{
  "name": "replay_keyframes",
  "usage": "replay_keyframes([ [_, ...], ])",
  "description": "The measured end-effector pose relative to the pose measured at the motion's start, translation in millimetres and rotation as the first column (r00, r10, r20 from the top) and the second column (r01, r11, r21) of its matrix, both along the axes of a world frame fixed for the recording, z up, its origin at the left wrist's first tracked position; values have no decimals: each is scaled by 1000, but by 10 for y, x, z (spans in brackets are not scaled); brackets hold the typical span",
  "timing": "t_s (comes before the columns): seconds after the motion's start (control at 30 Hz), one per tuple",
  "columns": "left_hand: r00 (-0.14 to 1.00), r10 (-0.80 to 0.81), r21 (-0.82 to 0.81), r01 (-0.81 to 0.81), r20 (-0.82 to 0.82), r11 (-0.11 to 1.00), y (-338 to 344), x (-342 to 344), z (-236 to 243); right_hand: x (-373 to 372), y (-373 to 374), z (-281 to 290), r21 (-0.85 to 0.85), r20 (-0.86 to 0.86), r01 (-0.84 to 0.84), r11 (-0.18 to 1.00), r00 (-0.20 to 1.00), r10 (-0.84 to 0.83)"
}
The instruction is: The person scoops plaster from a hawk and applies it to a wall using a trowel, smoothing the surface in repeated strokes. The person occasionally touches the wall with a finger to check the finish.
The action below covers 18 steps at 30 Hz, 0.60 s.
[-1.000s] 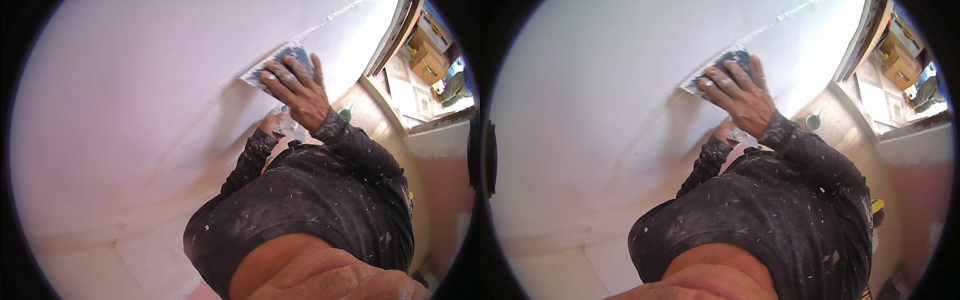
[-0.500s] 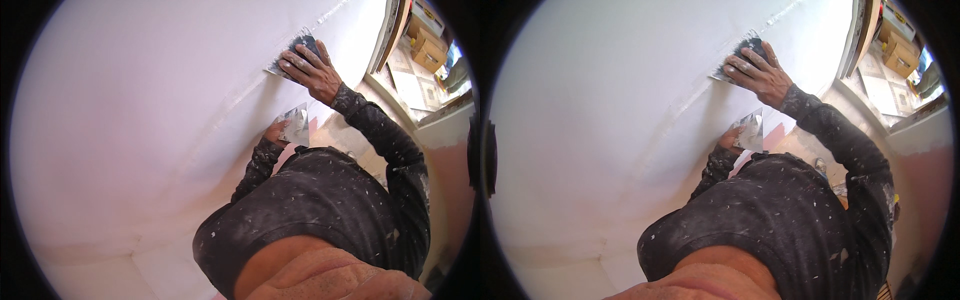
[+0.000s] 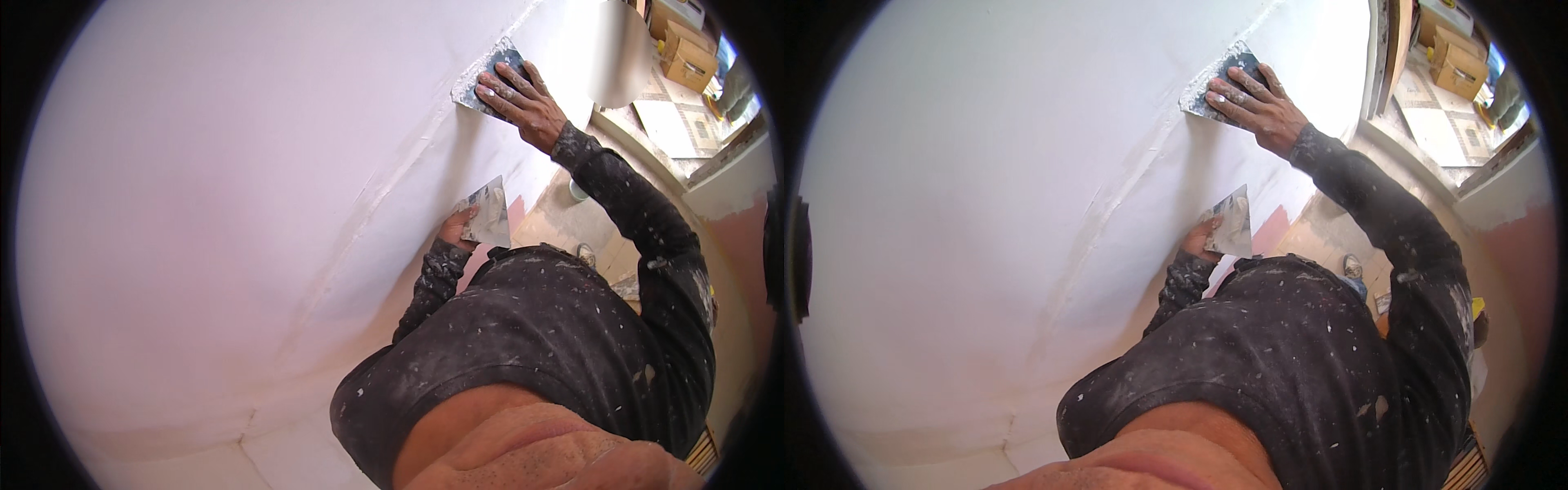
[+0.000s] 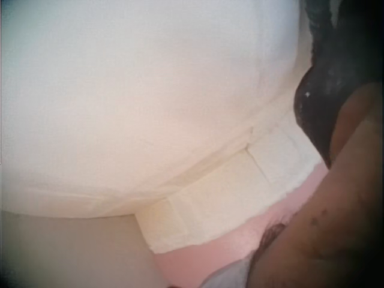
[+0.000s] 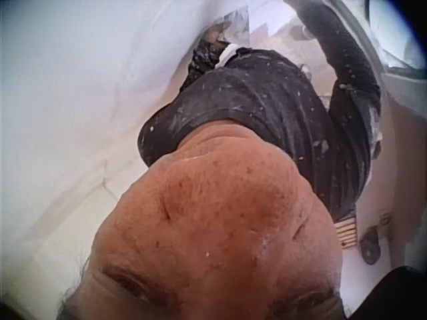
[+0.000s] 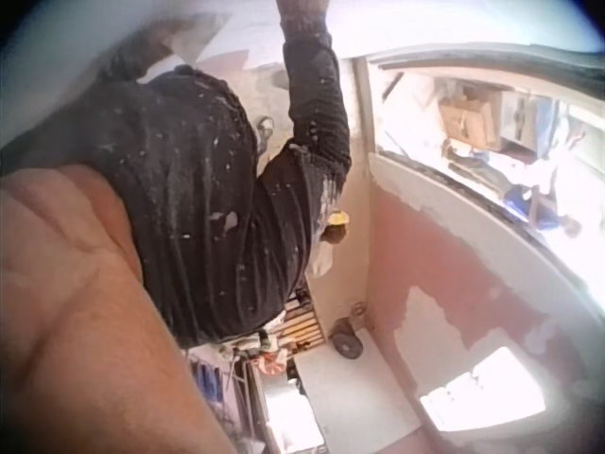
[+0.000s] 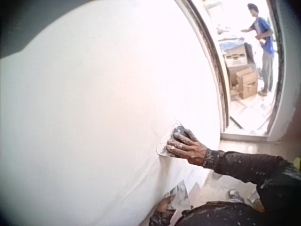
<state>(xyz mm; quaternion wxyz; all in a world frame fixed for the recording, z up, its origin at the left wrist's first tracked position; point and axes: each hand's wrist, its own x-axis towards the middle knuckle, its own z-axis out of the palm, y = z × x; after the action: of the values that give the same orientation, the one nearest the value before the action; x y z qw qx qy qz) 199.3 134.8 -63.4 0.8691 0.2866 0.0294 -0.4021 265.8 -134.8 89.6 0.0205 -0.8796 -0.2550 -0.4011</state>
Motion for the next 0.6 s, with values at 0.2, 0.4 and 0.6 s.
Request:
replay_keyframes([
  [0.2, 999, 22, 24, -23, 34, 999, -21, -64, 244, -286, -113, -107, -67, -40, 23, 998, 999, -25],
  [0.4, 998, -41, -15, 42, 41, 999, -3, -43, 256, -149, 163, 233, 64, 33, -29, 998, 999, 26],
  [0.6, 997, 40, -5, -39, 67, 999, -43, -107, 287, -346, 5, 105, 3, -28, -16, 1000, 999, 16],
])
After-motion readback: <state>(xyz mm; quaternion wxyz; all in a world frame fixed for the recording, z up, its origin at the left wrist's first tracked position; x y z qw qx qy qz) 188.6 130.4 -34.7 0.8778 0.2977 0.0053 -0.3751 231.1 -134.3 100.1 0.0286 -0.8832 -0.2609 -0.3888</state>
